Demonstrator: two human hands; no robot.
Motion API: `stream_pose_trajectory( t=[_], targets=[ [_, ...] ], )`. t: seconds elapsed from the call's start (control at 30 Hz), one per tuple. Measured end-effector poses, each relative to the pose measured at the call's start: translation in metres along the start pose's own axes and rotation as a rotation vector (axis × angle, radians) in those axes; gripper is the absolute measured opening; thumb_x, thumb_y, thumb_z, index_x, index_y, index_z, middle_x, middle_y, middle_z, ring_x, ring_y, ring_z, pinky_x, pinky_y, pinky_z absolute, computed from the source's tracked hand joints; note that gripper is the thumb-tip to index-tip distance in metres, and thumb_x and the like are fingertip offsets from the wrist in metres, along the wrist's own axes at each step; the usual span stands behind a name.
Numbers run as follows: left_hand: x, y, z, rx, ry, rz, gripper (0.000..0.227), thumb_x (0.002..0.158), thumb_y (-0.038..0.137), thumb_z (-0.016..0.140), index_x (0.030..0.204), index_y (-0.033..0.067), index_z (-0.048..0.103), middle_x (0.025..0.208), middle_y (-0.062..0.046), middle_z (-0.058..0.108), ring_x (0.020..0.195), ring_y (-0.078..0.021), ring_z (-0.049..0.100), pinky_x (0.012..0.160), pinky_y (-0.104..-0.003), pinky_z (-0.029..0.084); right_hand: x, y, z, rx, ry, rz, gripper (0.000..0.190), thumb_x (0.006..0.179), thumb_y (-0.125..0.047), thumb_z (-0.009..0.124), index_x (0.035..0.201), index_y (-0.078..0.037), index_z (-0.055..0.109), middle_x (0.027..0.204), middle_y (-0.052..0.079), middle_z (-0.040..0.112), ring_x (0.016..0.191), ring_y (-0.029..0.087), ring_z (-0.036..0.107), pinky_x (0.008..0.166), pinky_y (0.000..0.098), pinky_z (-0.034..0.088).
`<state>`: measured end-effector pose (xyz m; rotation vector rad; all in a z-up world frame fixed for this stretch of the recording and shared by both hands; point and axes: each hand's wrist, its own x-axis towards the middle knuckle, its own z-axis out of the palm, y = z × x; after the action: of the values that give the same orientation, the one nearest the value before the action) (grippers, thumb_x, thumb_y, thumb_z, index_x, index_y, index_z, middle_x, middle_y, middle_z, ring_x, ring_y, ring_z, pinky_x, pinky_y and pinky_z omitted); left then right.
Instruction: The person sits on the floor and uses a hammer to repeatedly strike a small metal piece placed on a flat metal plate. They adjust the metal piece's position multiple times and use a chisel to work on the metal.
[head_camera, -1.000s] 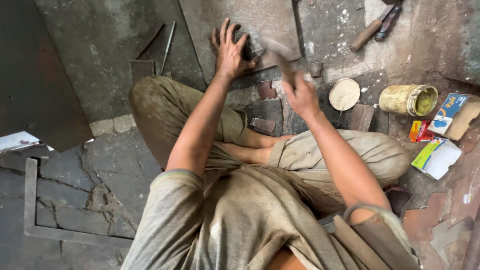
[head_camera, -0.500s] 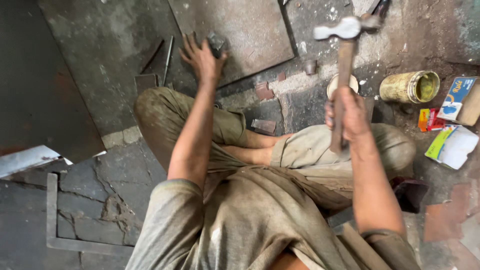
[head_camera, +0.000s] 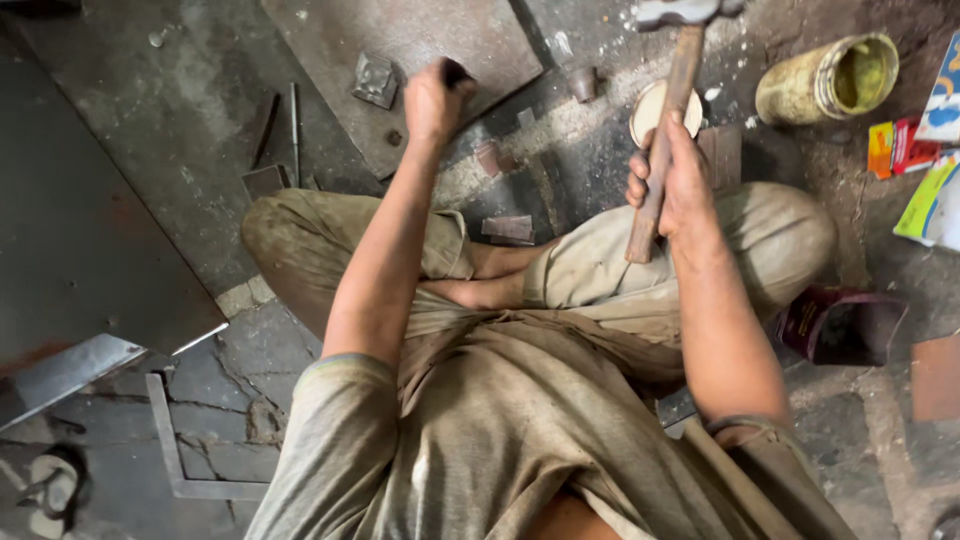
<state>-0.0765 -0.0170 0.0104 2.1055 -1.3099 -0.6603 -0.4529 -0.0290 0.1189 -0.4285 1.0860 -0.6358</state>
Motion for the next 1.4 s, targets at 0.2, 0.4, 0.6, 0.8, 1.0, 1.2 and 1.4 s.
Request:
stream_pose_trajectory(
  t=[0.2,0.4,0.6,0.8,1.0,1.2,1.4],
  targets=[
    [-0.030,0.030,0.060,-0.252,-0.214,0.163,0.027,0.081,0.011,0.079,0.108,0.0068,0.075,0.102,-0.016,0.078,0.095,-0.0267,0.079,0.083,-0.038,0.062,-0.014,-0.001,0.016,-0.036,-0.046,-0.011,0.043,0.104,-0.057,0.061,0.105,-0.014,0.056,0.072,0.004,0.056,0.050,0.017,0.053,0.047,0.0330,0.045],
    [-0.057,0.020,0.031,0.143,-0.108,0.222,0.023,0.093,0.019,0.078,0.115,0.0125,0.075,0.117,-0.022,0.069,0.099,-0.0410,0.070,0.085,-0.049,0.056,-0.023,-0.008,0.020,-0.051,-0.020,-0.046,0.043,0.104,-0.056,0.062,0.105,-0.014,0.056,0.071,0.004,0.055,0.050,0.015,0.052,0.046,0.0309,0.045],
    [-0.102,0.024,0.024,0.219,-0.248,0.249,0.031,0.079,0.025,0.082,0.107,0.0125,0.073,0.123,-0.020,0.063,0.110,-0.0381,0.065,0.088,-0.048,0.055,-0.022,-0.010,0.023,-0.066,0.000,-0.051,0.041,0.105,-0.054,0.063,0.104,-0.013,0.056,0.071,0.003,0.056,0.052,0.015,0.054,0.047,0.0310,0.046],
    [-0.112,0.022,0.023,0.168,-0.124,0.335,0.042,0.080,0.021,0.084,0.116,0.0042,0.071,0.115,-0.021,0.069,0.105,-0.0401,0.064,0.089,-0.047,0.053,-0.023,-0.002,0.023,-0.089,0.017,-0.047,0.037,0.106,-0.050,0.065,0.104,-0.014,0.056,0.072,0.003,0.057,0.052,0.016,0.054,0.047,0.0315,0.045],
    [-0.087,-0.013,-0.015,-0.213,-0.070,-0.027,0.020,0.078,0.018,0.083,0.094,0.0083,0.077,0.090,-0.012,0.078,0.080,-0.0271,0.079,0.075,-0.037,0.060,-0.020,-0.003,0.016,-0.089,0.028,-0.037,0.035,0.106,-0.047,0.066,0.103,-0.014,0.056,0.072,0.003,0.057,0.053,0.016,0.054,0.048,0.0322,0.046],
    [-0.086,-0.028,-0.038,0.091,-0.111,0.164,0.017,0.081,0.016,0.085,0.095,0.0072,0.080,0.088,-0.019,0.076,0.083,-0.0392,0.072,0.074,-0.046,0.056,-0.019,-0.007,0.026,-0.137,0.057,-0.008,0.033,0.105,-0.047,0.066,0.103,-0.015,0.056,0.071,0.003,0.057,0.052,0.015,0.054,0.047,0.0318,0.045],
    [-0.082,-0.020,-0.048,-0.190,-0.205,-0.108,0.016,0.085,0.016,0.076,0.098,0.0066,0.077,0.082,-0.012,0.078,0.070,-0.0265,0.076,0.069,-0.040,0.059,-0.018,-0.003,0.023,-0.171,0.075,-0.014,0.033,0.105,-0.045,0.067,0.103,-0.014,0.056,0.072,0.003,0.058,0.052,0.015,0.054,0.046,0.0321,0.045]
  ],
)
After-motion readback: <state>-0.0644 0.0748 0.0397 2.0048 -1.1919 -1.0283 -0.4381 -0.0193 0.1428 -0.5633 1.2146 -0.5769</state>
